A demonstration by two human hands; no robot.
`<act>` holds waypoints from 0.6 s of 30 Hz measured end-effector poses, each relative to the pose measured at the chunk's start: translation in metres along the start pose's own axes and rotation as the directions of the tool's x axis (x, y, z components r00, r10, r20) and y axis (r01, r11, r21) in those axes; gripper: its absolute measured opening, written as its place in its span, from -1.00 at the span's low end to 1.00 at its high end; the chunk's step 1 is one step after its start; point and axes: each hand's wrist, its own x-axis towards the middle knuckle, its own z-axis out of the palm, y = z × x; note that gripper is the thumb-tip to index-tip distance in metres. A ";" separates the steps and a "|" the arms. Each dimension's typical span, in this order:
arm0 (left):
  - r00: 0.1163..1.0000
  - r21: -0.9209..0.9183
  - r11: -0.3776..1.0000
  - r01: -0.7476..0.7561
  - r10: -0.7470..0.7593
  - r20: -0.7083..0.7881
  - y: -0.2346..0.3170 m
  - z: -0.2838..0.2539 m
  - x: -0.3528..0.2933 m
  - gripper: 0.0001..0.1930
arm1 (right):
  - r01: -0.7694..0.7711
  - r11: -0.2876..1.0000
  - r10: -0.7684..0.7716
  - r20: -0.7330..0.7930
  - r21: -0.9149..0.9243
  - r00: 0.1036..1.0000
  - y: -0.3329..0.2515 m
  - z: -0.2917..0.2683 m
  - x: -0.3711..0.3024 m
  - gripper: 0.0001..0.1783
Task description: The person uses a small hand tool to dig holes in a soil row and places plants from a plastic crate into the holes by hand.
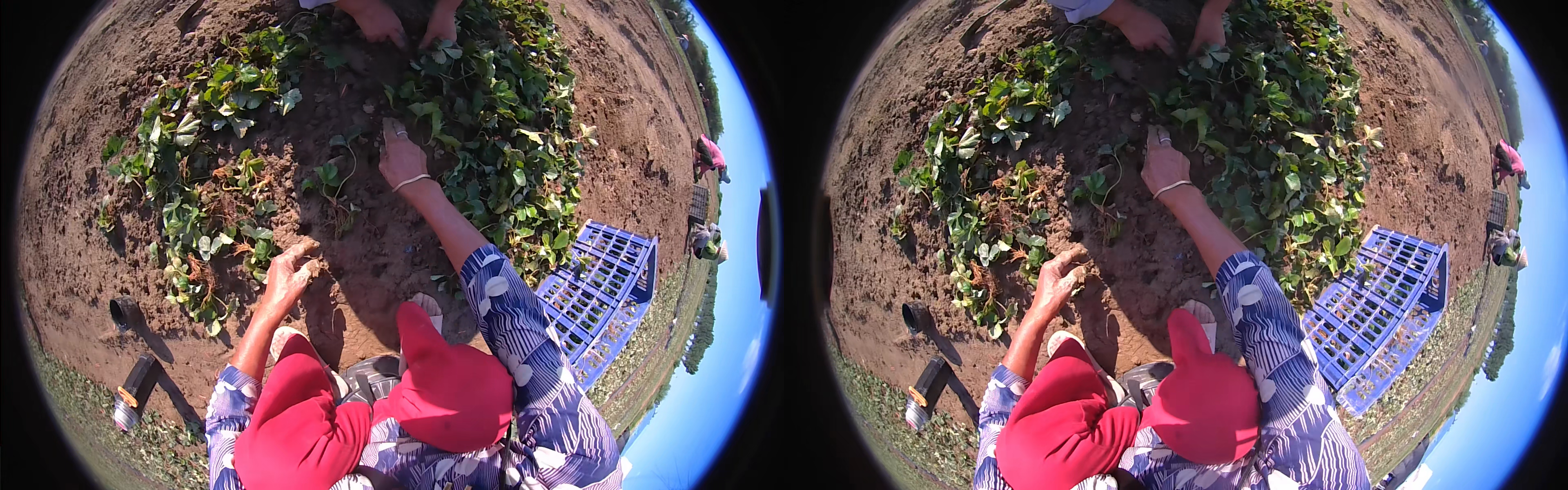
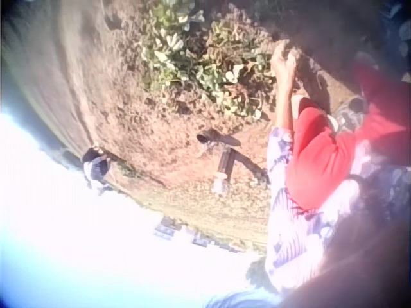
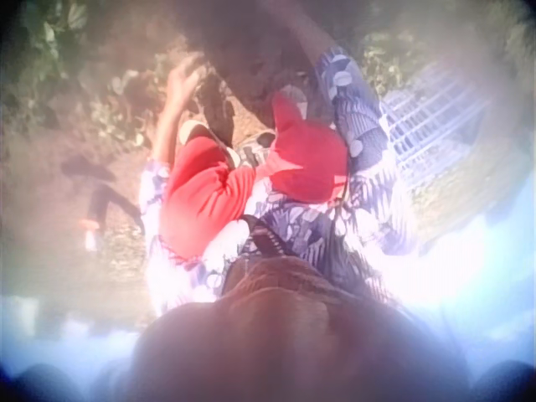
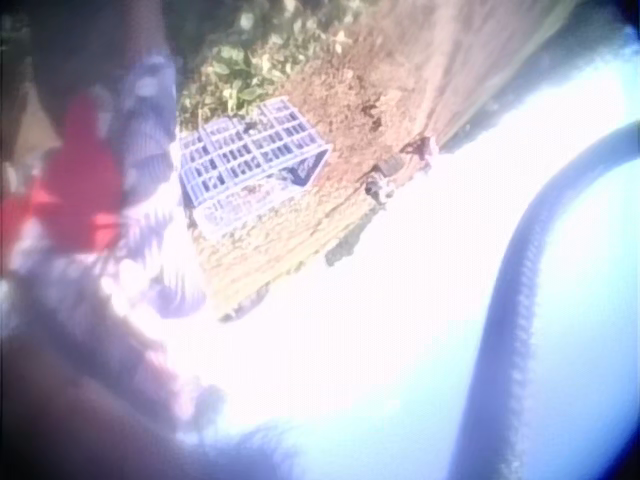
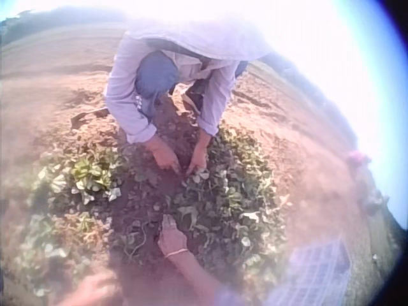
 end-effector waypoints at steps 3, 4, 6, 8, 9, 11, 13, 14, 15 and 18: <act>0.999 0.007 1.000 -0.024 0.024 0.022 -0.023 0.005 0.004 -0.63 | -0.040 0.998 0.034 -0.120 -0.047 0.992 0.024 0.009 0.011 -0.39; 0.999 -0.054 0.999 0.006 -0.004 0.037 -0.021 0.007 0.006 -0.64 | -0.059 0.998 0.062 -0.136 0.022 0.989 0.037 0.014 0.012 -0.34; 0.998 -0.103 0.994 0.046 -0.041 0.048 -0.013 0.008 0.004 -0.65 | -0.138 0.987 0.144 0.069 -0.084 0.987 0.020 0.001 0.013 -0.31; 0.998 -0.034 0.999 0.027 -0.025 0.059 -0.015 0.009 0.005 -0.64 | -0.183 0.969 0.205 0.127 -0.167 0.970 0.006 -0.005 0.015 -0.26; 0.998 0.001 1.000 0.018 -0.018 0.063 -0.020 0.010 0.005 -0.64 | -0.177 0.973 0.193 0.099 -0.150 0.976 0.011 -0.006 0.011 -0.26; 0.996 0.062 0.998 -0.024 0.018 0.082 -0.035 0.011 0.006 -0.64 | -0.145 0.983 0.152 0.055 -0.111 0.987 0.022 -0.004 0.007 -0.25; 0.999 -0.097 0.994 0.040 -0.038 0.030 -0.038 0.015 0.005 -0.60 | -0.232 0.972 0.234 0.069 -0.033 0.970 0.034 -0.005 0.015 -0.27; 0.999 -0.086 0.996 0.038 -0.034 0.041 -0.038 0.017 0.007 -0.60 | -0.217 0.976 0.219 0.061 -0.028 0.974 0.052 -0.002 0.022 -0.25; 0.998 -0.074 0.997 0.035 -0.031 0.052 -0.039 0.018 0.008 -0.60 | -0.201 0.979 0.202 0.052 -0.023 0.978 0.068 0.003 0.024 -0.23; 0.993 -0.062 0.998 0.031 -0.024 0.117 -0.045 0.021 0.010 -0.62 | -0.092 0.984 0.100 0.047 -0.154 0.994 0.081 0.014 0.018 -0.25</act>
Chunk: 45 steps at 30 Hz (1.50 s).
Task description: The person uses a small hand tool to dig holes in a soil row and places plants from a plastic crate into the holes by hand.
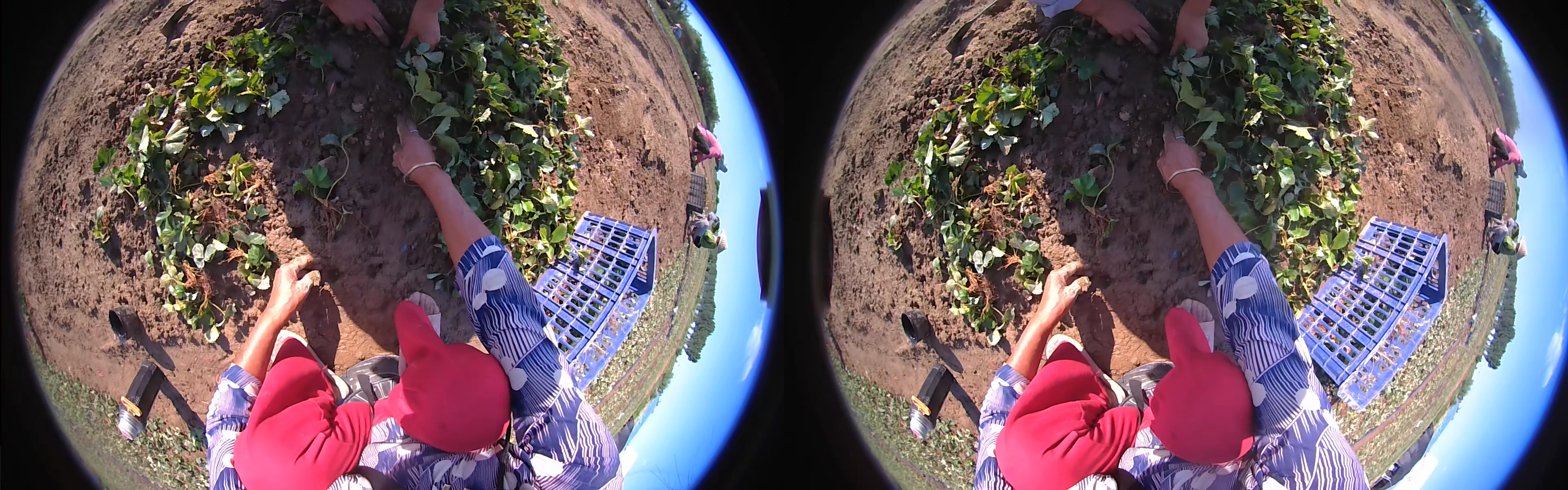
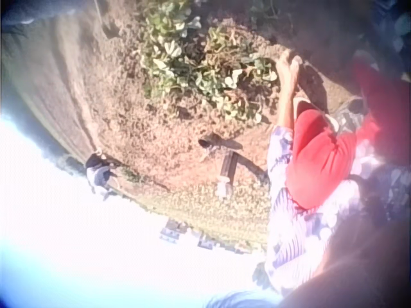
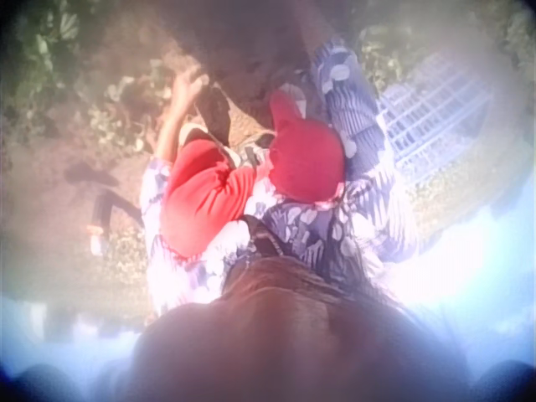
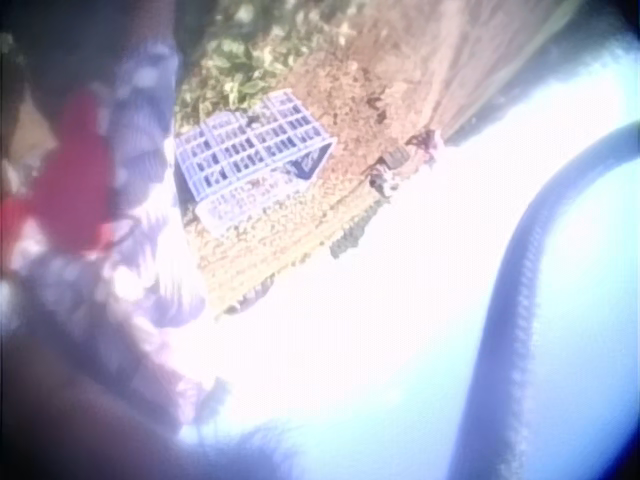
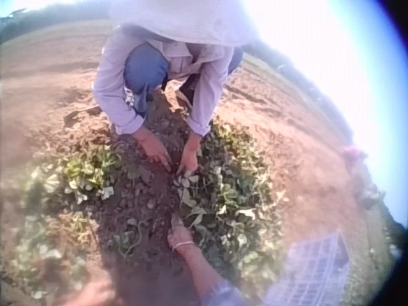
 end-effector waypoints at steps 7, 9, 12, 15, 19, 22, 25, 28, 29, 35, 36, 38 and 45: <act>0.998 -0.073 0.997 0.015 -0.019 -0.061 0.004 -0.002 -0.001 -0.69 | 0.100 0.962 -0.078 -0.095 0.255 0.992 -0.025 -0.015 -0.015 -0.54; 0.999 -0.067 0.998 0.000 -0.002 -0.036 0.005 -0.007 -0.002 -0.73 | -0.059 0.932 0.070 -0.018 0.358 0.997 -0.032 -0.022 -0.024 -0.63; 0.999 -0.045 0.999 0.022 -0.024 -0.029 0.016 -0.007 -0.002 -0.75 | -0.066 0.984 0.083 -0.095 0.165 0.992 -0.033 -0.023 -0.027 -0.67; 0.999 0.018 1.000 0.015 -0.014 -0.050 0.010 -0.005 -0.003 -0.71 | -0.304 0.930 0.307 0.018 0.206 0.951 -0.031 -0.036 -0.013 -0.70; 0.998 0.071 0.997 -0.030 0.034 -0.056 0.013 -0.002 -0.005 -0.65 | -0.398 0.890 0.396 0.056 0.222 0.917 -0.026 -0.039 -0.001 -0.68; 1.000 -0.017 1.000 0.026 -0.026 -0.010 0.014 0.003 -0.008 -0.66 | -0.378 0.878 0.376 0.066 0.292 0.924 0.003 -0.023 0.015 -0.67; 0.990 0.109 0.991 -0.081 0.092 -0.105 0.019 0.000 -0.019 -0.61 | -0.414 0.700 0.328 0.253 0.582 0.910 -0.004 -0.028 -0.003 -0.69; 0.990 -0.007 0.999 -0.036 0.035 -0.134 0.014 -0.009 -0.035 -0.62 | -0.146 0.744 0.109 0.098 0.652 0.989 -0.050 -0.031 -0.053 -0.71; 0.994 -0.081 0.996 -0.022 0.013 -0.112 0.014 -0.010 -0.035 -0.63 | -0.063 0.779 0.038 0.054 0.623 0.998 -0.054 -0.030 -0.067 -0.72; 0.990 -0.195 0.981 -0.006 -0.021 -0.138 0.022 -0.025 -0.016 -0.59 | -0.086 0.858 -0.106 0.339 0.506 0.935 -0.094 -0.020 -0.089 -0.67; 0.982 -0.122 0.990 -0.076 0.052 -0.183 0.002 -0.026 -0.013 -0.63 | -0.056 0.893 -0.116 0.347 0.447 0.931 -0.110 -0.021 -0.089 -0.65; 0.990 -0.040 0.996 -0.086 0.080 -0.119 0.010 -0.023 -0.003 -0.71 | 0.015 0.943 -0.123 0.307 0.332 0.944 -0.123 -0.024 -0.090 -0.63; 0.982 -0.078 0.991 -0.113 0.099 -0.158 0.020 -0.021 0.006 -0.68 | -0.272 0.685 -0.100 0.458 0.675 0.883 -0.118 -0.027 -0.078 -0.75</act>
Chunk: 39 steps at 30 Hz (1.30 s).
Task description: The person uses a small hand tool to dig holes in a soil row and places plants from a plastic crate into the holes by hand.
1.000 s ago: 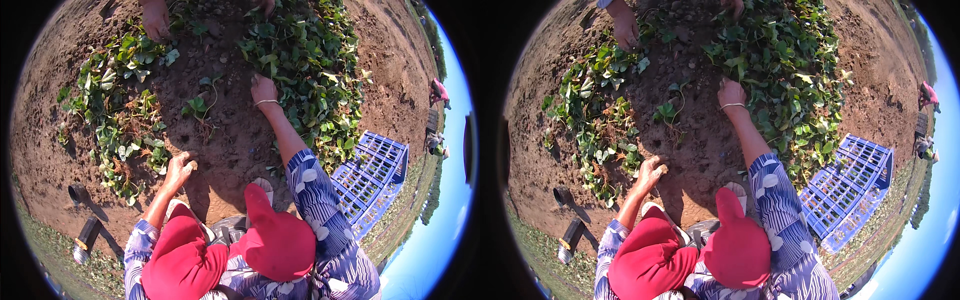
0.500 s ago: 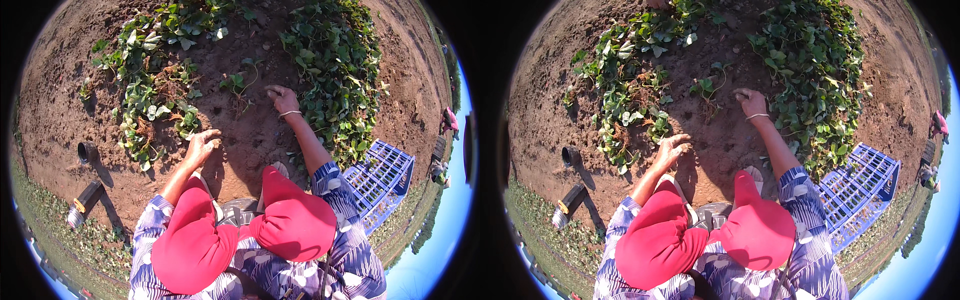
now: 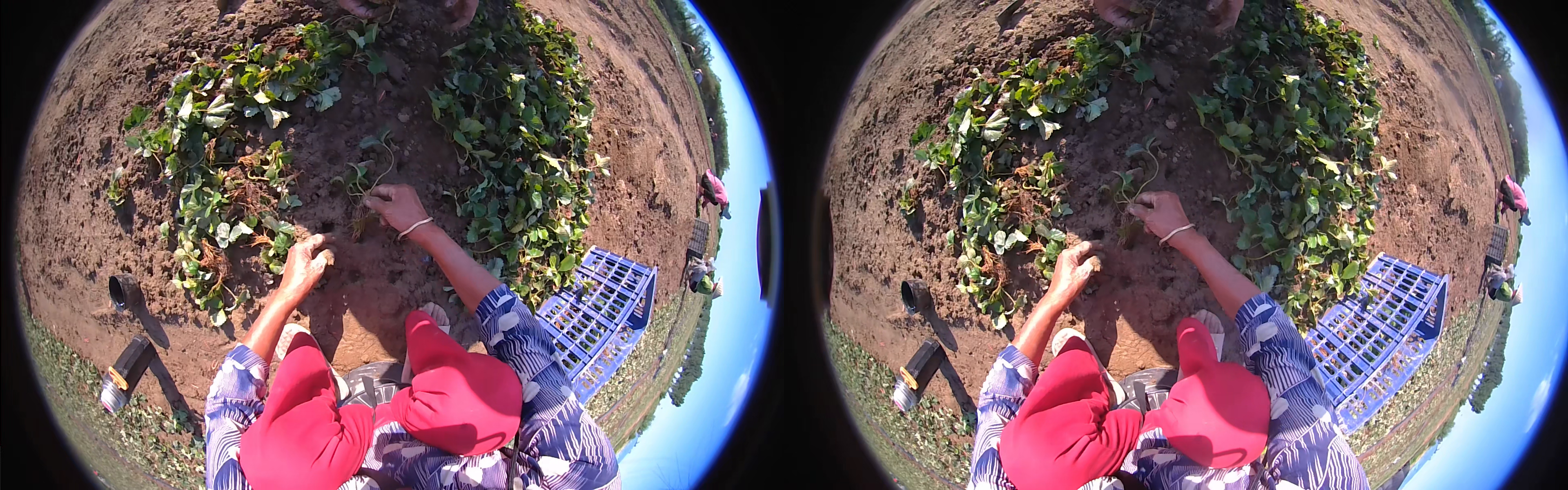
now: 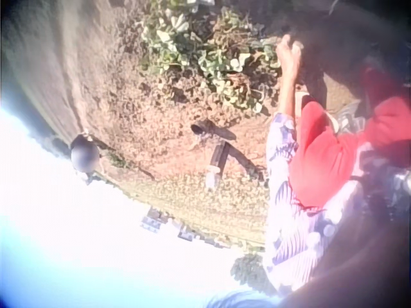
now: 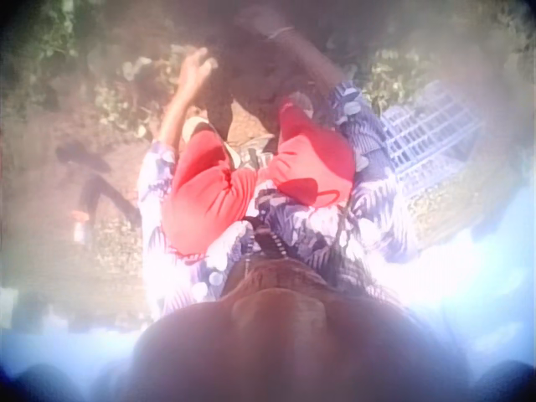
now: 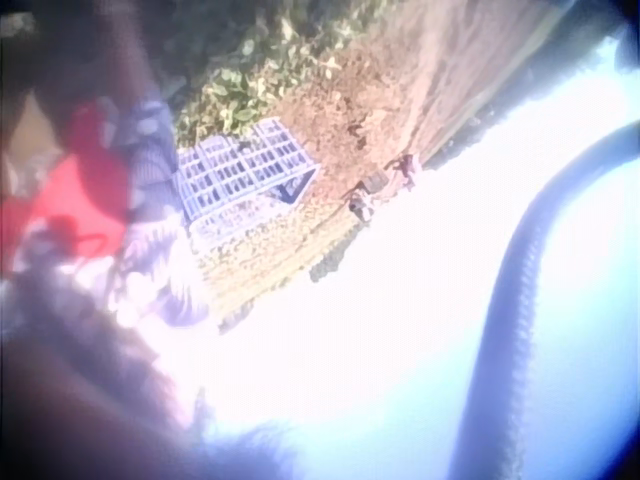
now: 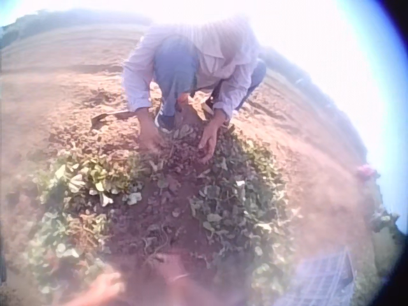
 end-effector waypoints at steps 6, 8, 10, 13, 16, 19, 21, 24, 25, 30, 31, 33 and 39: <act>0.994 0.062 0.995 0.074 -0.068 -0.082 -0.016 -0.008 -0.003 -0.62 | 0.505 0.856 -0.329 -0.636 0.112 0.698 -0.113 -0.114 0.046 -0.75; 0.998 0.113 0.994 0.003 0.005 -0.067 -0.011 -0.004 0.000 -0.68 | 0.336 0.929 -0.355 -0.635 -0.156 0.686 -0.117 -0.131 0.076 -0.73; 0.995 0.073 0.994 0.076 -0.071 -0.065 -0.007 -0.002 0.002 -0.70 | 0.135 0.883 -0.413 -0.606 -0.450 0.680 -0.097 -0.131 0.107 -0.71; 0.995 0.139 0.990 -0.003 0.016 -0.094 -0.029 -0.002 0.003 -0.72 | -0.097 0.711 -0.438 -0.546 -0.696 0.714 -0.057 -0.098 0.146 -0.70; 0.997 0.016 1.000 -0.008 0.010 -0.071 -0.013 -0.004 0.003 -0.75 | -0.156 0.755 -0.294 -0.543 -0.636 0.786 -0.053 -0.079 0.144 -0.71; 0.998 0.080 0.997 -0.004 0.009 -0.064 -0.026 -0.009 0.001 -0.76 | -0.129 0.703 -0.281 -0.440 -0.700 0.853 -0.057 -0.088 0.140 -0.71; 0.997 0.061 0.998 0.009 -0.004 -0.078 -0.024 -0.007 0.003 -0.75 | -0.090 0.596 -0.387 -0.384 -0.798 0.839 -0.051 -0.089 0.139 -0.71; 0.995 0.082 0.997 0.003 0.005 -0.097 -0.016 -0.002 0.004 -0.73 | -0.116 0.583 -0.444 -0.435 -0.804 0.783 -0.053 -0.091 0.145 -0.73; 0.995 0.082 0.997 -0.003 0.011 -0.097 -0.019 -0.004 0.003 -0.73 | -0.141 0.579 -0.441 -0.454 -0.803 0.774 -0.059 -0.092 0.148 -0.73; 0.994 0.088 0.996 -0.033 0.043 -0.105 -0.017 -0.005 0.004 -0.75 | -0.183 0.561 -0.497 -0.506 -0.807 0.705 -0.075 -0.128 0.171 -0.73; 0.994 0.078 0.996 -0.031 0.039 -0.105 -0.017 -0.007 0.004 -0.75 | -0.230 0.549 -0.459 -0.520 -0.803 0.720 -0.081 -0.125 0.173 -0.74; 0.996 0.086 0.996 -0.023 0.030 -0.090 -0.016 -0.009 0.005 -0.74 | -0.231 0.547 -0.448 -0.514 -0.805 0.731 -0.089 -0.129 0.185 -0.75; 0.999 0.033 0.999 -0.026 0.025 0.034 -0.005 -0.014 0.001 -0.72 | -0.118 0.472 -0.422 -0.341 -0.874 0.840 -0.090 -0.138 0.206 -0.77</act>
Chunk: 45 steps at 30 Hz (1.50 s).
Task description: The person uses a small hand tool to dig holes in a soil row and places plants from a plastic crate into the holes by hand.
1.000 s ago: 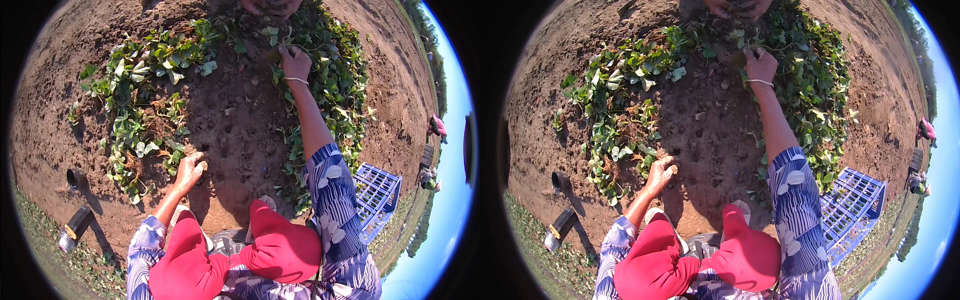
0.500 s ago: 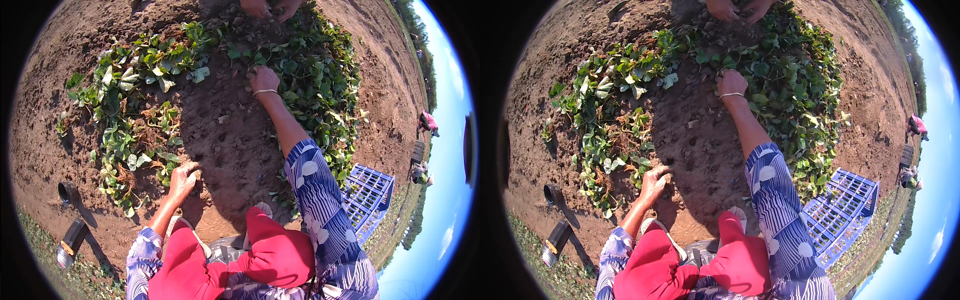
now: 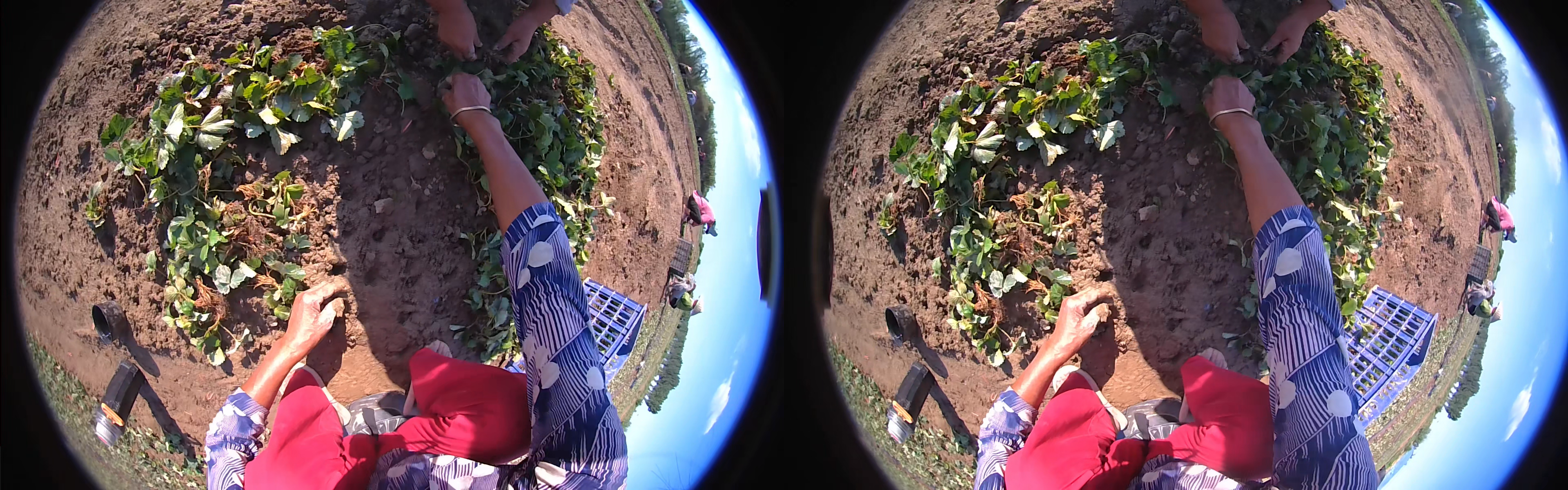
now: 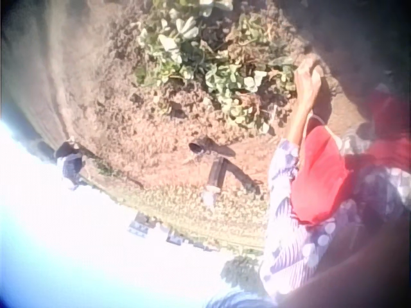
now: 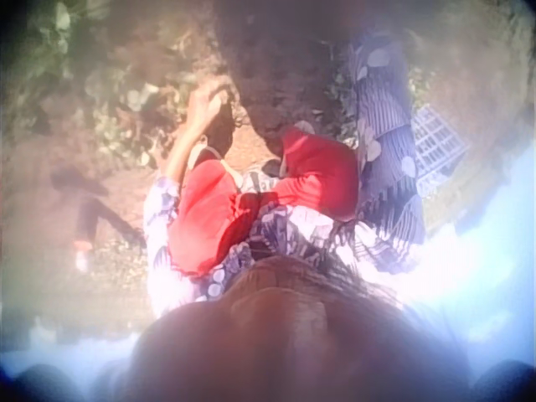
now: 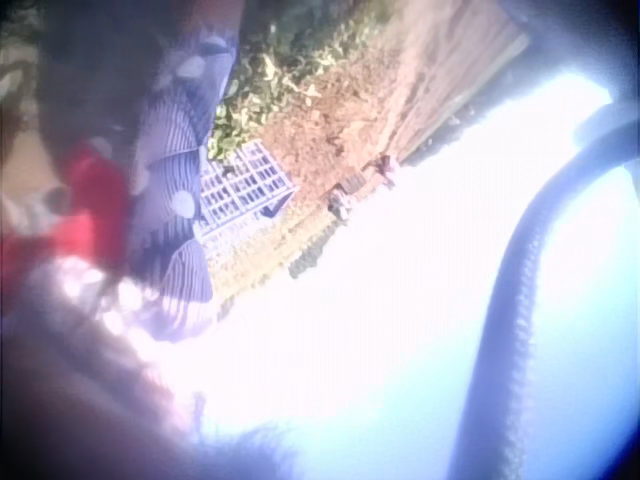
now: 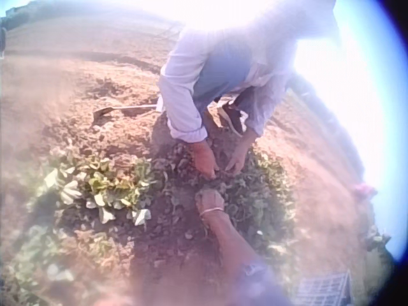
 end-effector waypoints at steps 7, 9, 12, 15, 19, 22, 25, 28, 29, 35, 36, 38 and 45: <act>0.999 0.036 0.999 0.006 -0.004 -0.053 -0.009 -0.014 0.020 -0.75 | 0.074 0.993 -0.076 0.026 0.091 0.997 -0.002 0.004 -0.017 -0.75; 0.999 0.057 0.998 0.003 0.000 -0.052 -0.003 -0.013 0.022 -0.75 | 0.008 1.000 -0.008 0.003 0.020 1.000 -0.003 0.009 -0.015 -0.77; 0.998 0.059 0.998 -0.014 0.017 -0.062 -0.001 -0.014 0.023 -0.72 | -0.111 0.991 0.117 0.085 -0.069 0.989 -0.015 0.007 0.001 -0.77; 0.999 0.059 0.998 -0.009 0.012 -0.037 -0.002 -0.014 0.023 -0.73 | -0.166 0.975 0.185 0.132 -0.145 0.974 -0.022 0.014 0.010 -0.79; 0.999 0.047 0.998 0.040 -0.040 -0.005 0.003 -0.019 0.027 -0.75 | -0.125 0.971 0.142 0.072 -0.202 0.987 -0.023 0.027 0.019 -0.79; 1.000 0.064 0.998 0.003 -0.001 -0.031 0.004 -0.017 0.028 -0.76 | -0.112 0.980 0.115 0.007 -0.164 0.993 -0.020 0.031 0.019 -0.80; 0.998 0.112 0.994 -0.017 0.023 -0.055 0.000 -0.016 0.025 -0.75 | -0.065 0.986 0.052 -0.086 -0.155 0.995 -0.020 0.037 0.017 -0.83; 0.987 0.146 0.983 -0.113 0.128 -0.097 -0.005 -0.012 0.024 -0.75 | -0.083 0.995 0.083 -0.005 -0.060 0.997 -0.013 0.024 0.006 -0.71; 0.991 0.128 0.987 -0.093 0.104 -0.088 -0.008 -0.011 0.024 -0.72 | -0.070 0.997 0.071 -0.047 0.027 0.996 -0.011 0.022 -0.003 -0.68; 0.980 0.187 0.973 -0.136 0.160 -0.118 -0.006 -0.010 0.022 -0.72 | 0.239 0.970 -0.228 -0.158 0.050 0.961 -0.020 0.024 -0.049 -0.62; 0.985 0.153 0.981 -0.122 0.138 -0.100 -0.005 -0.010 0.022 -0.72 | 0.257 0.966 -0.251 -0.134 0.030 0.959 -0.018 0.018 -0.049 -0.64; 0.991 0.131 0.987 -0.088 0.100 -0.085 -0.007 -0.010 0.022 -0.72 | 0.313 0.950 -0.313 -0.065 0.001 0.948 -0.027 -0.002 -0.052 -0.69; 0.995 0.088 0.996 -0.027 0.036 -0.095 -0.016 -0.009 0.016 -0.74 | 0.003 0.977 0.001 -0.020 0.211 1.000 -0.104 -0.038 -0.028 -0.69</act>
